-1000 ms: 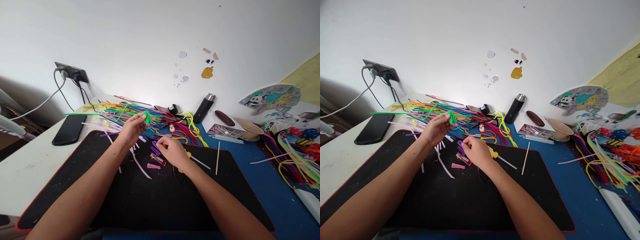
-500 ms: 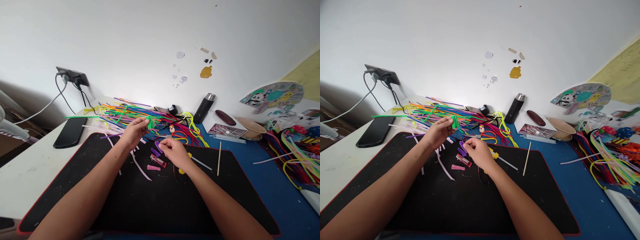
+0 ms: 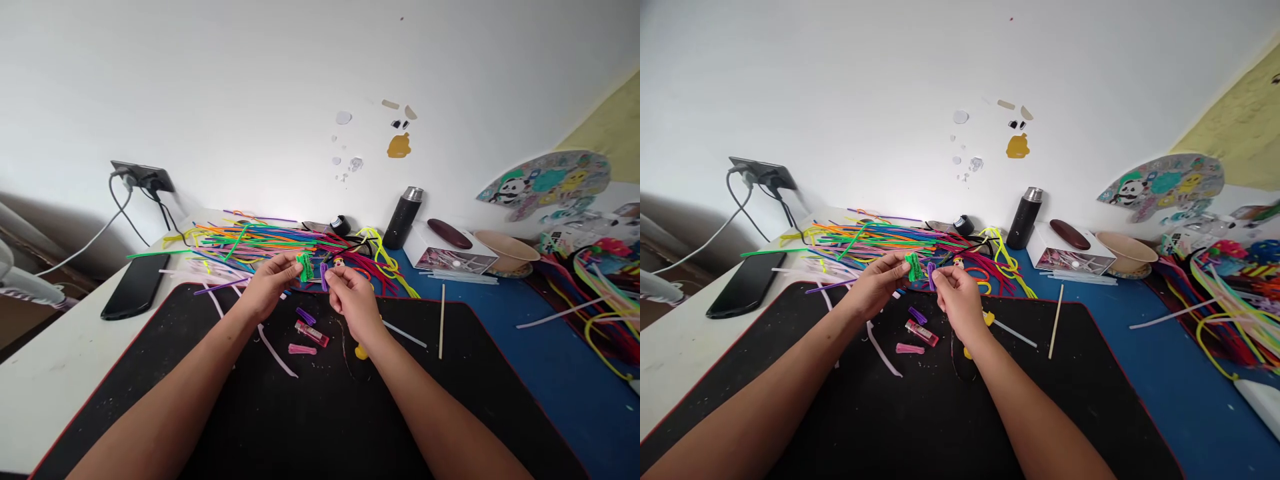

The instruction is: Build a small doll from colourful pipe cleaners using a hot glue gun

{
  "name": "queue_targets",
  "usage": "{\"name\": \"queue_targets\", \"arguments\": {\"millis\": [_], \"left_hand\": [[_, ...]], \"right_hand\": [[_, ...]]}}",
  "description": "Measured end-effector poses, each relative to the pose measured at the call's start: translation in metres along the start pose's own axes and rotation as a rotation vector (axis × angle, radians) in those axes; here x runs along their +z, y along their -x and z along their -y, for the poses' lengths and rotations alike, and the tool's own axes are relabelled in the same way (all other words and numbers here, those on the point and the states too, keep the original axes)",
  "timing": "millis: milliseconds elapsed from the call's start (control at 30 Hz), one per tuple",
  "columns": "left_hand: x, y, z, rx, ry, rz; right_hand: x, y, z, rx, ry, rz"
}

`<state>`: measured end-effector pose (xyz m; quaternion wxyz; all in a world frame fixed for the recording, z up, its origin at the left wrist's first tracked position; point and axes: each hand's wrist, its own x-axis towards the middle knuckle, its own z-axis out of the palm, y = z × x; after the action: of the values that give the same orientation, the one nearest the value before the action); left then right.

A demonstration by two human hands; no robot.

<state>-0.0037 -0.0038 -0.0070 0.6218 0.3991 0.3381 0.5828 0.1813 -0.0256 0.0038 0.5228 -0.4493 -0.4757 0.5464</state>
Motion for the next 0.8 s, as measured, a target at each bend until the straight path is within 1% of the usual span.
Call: {"name": "queue_targets", "arguments": {"millis": [200, 333, 500, 800], "left_hand": [[0.008, 0.003, 0.003, 0.018, -0.082, 0.008], [0.01, 0.004, 0.008, 0.019, -0.109, 0.035], [0.011, 0.005, 0.01, 0.021, -0.11, 0.055], [0.018, 0.009, 0.007, 0.013, -0.101, 0.065]], "right_hand": [[0.003, -0.006, -0.01, -0.029, -0.114, -0.03], [0.002, -0.005, -0.013, -0.054, -0.128, -0.03], [0.001, -0.003, -0.015, -0.076, -0.117, -0.019], [0.0, -0.001, -0.02, -0.116, 0.007, -0.044]]}}
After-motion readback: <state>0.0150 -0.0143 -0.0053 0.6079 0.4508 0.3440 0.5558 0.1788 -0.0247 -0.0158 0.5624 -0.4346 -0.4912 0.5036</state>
